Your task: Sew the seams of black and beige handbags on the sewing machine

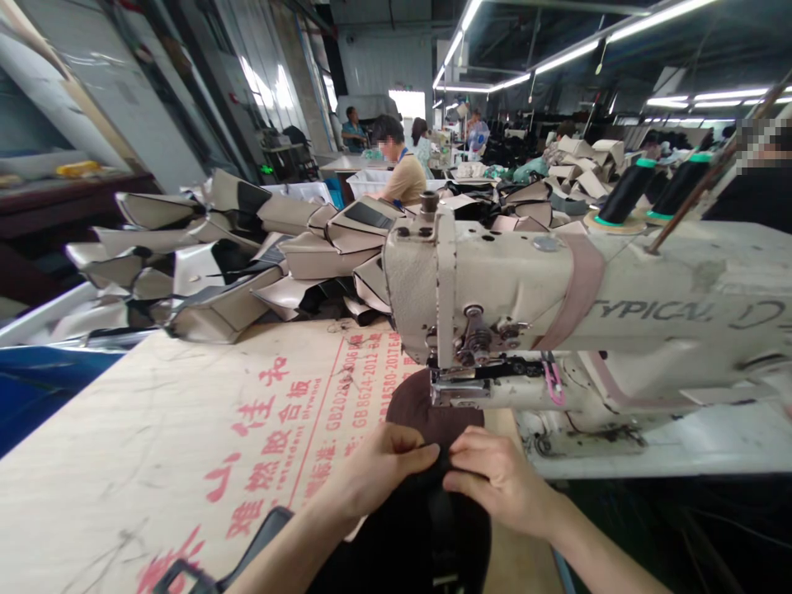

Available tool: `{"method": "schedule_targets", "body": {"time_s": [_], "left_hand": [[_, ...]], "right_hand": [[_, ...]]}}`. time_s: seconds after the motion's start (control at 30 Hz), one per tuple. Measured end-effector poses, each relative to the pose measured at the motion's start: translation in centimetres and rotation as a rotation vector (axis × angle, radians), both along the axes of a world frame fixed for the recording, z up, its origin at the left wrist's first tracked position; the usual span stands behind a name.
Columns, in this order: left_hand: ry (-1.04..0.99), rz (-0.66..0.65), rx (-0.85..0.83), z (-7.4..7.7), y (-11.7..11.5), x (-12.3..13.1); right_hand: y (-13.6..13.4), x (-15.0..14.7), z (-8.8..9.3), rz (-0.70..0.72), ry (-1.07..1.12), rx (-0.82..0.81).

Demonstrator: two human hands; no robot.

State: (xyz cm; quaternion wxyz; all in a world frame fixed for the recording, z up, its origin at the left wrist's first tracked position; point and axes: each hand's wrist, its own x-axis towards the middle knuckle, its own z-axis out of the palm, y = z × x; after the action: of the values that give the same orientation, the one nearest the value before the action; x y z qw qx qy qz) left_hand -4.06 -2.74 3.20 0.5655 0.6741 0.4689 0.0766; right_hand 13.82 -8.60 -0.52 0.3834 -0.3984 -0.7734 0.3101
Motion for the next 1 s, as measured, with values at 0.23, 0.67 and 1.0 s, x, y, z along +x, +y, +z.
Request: {"method": "schedule_targets", "body": {"time_s": [0.23, 0.67, 1.0], "left_hand": [[0.004, 0.112, -0.119, -0.5, 0.0, -0.3], [0.059, 0.036, 0.584, 0.8, -4.7, -2.0], [0.24, -0.161, 0.898, -0.7, -4.8, -1.7]], "right_hand": [[-0.8, -0.3, 0.7, -0.142, -0.047, -0.07], [-1.0, -1.2, -0.2, -0.171, -0.059, 0.134], [-0.7, -0.5, 0.1, -0.1, -0.187, 0.179]]}}
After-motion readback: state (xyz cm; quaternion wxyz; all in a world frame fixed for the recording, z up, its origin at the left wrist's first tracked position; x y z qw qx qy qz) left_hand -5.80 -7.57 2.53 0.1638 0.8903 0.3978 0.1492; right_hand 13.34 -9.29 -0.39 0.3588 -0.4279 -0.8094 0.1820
